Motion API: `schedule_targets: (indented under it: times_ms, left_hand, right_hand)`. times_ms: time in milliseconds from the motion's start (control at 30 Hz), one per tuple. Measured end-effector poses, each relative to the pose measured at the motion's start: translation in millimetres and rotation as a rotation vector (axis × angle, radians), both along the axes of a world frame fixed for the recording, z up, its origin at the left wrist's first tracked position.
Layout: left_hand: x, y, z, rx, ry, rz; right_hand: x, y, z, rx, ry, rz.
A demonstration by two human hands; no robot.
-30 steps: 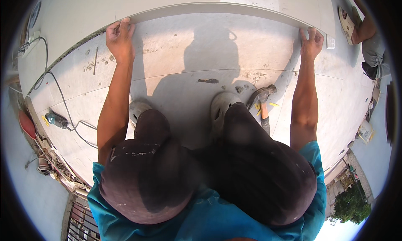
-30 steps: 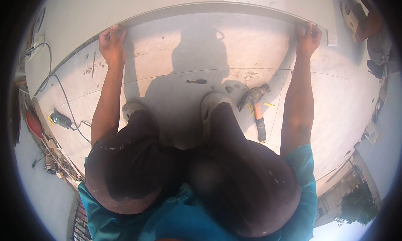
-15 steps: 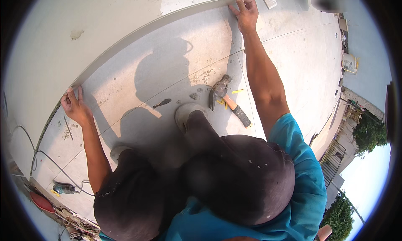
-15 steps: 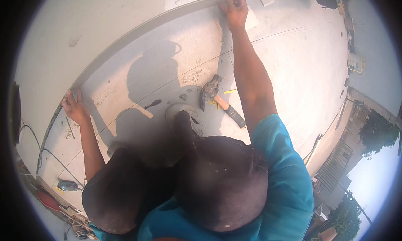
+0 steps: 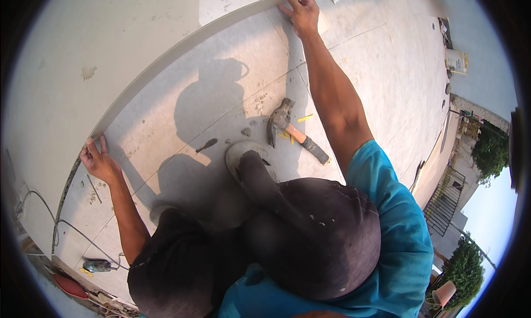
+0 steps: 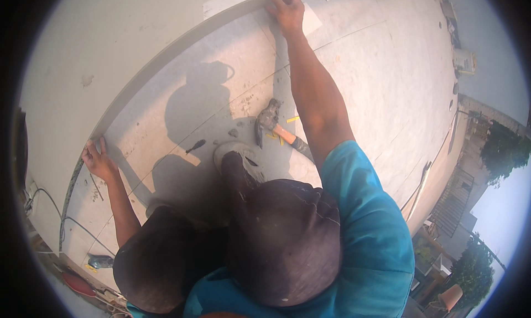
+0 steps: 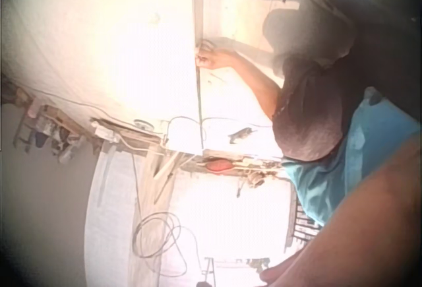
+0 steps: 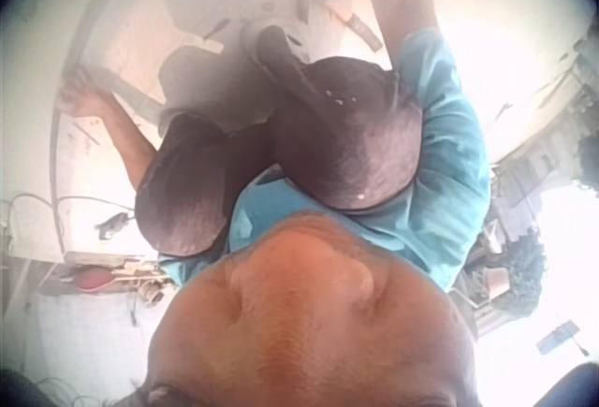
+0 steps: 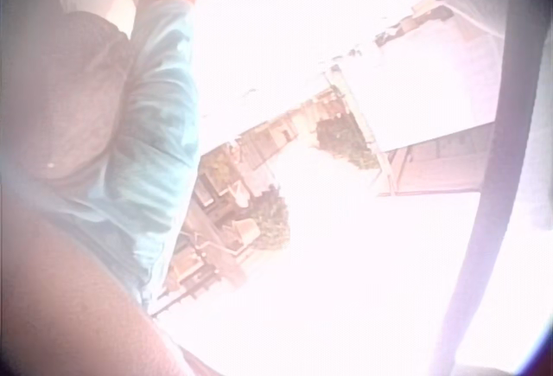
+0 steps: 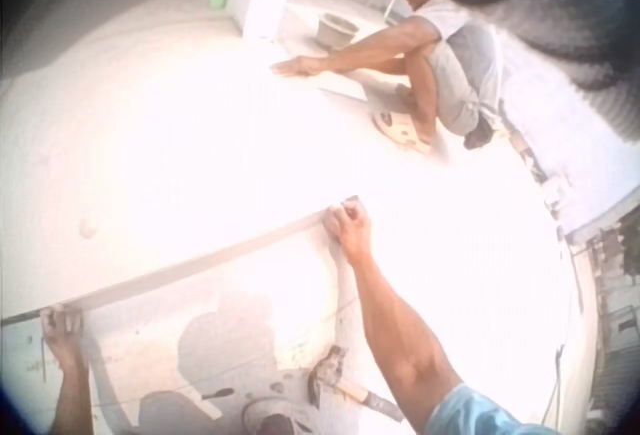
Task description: The person kneels on a tiled floor and installs white ceramic tiles. They position tiles, tap them with a hammer, and use an angle grinder to cut a tile to size before placing it.
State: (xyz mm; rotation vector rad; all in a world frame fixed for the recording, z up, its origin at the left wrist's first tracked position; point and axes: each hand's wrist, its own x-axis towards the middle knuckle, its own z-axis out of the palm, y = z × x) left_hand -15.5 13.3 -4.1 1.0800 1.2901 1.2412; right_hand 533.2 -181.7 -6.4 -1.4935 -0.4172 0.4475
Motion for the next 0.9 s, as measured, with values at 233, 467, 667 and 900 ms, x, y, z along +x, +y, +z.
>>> schedule_targets:
  times_ms: [233,467,667,900]
  left_hand:
    - [2,0,-1,-0.006,0.008,0.011]
    - [-1,1,-3,-0.033,-0.098,0.010]
    - [7,-1,9,-0.073,-0.079,0.024]
    - [12,-4,18,-0.087,-0.088,0.047]
  right_hand:
    - [-5,2,6,-0.036,-0.006,-0.032]
    - [-2,3,0,-0.010,0.000,-0.027]
    - [3,1,-5,0.014,-0.015,-0.032]
    - [4,-1,-3,-0.041,-0.055,-0.044]
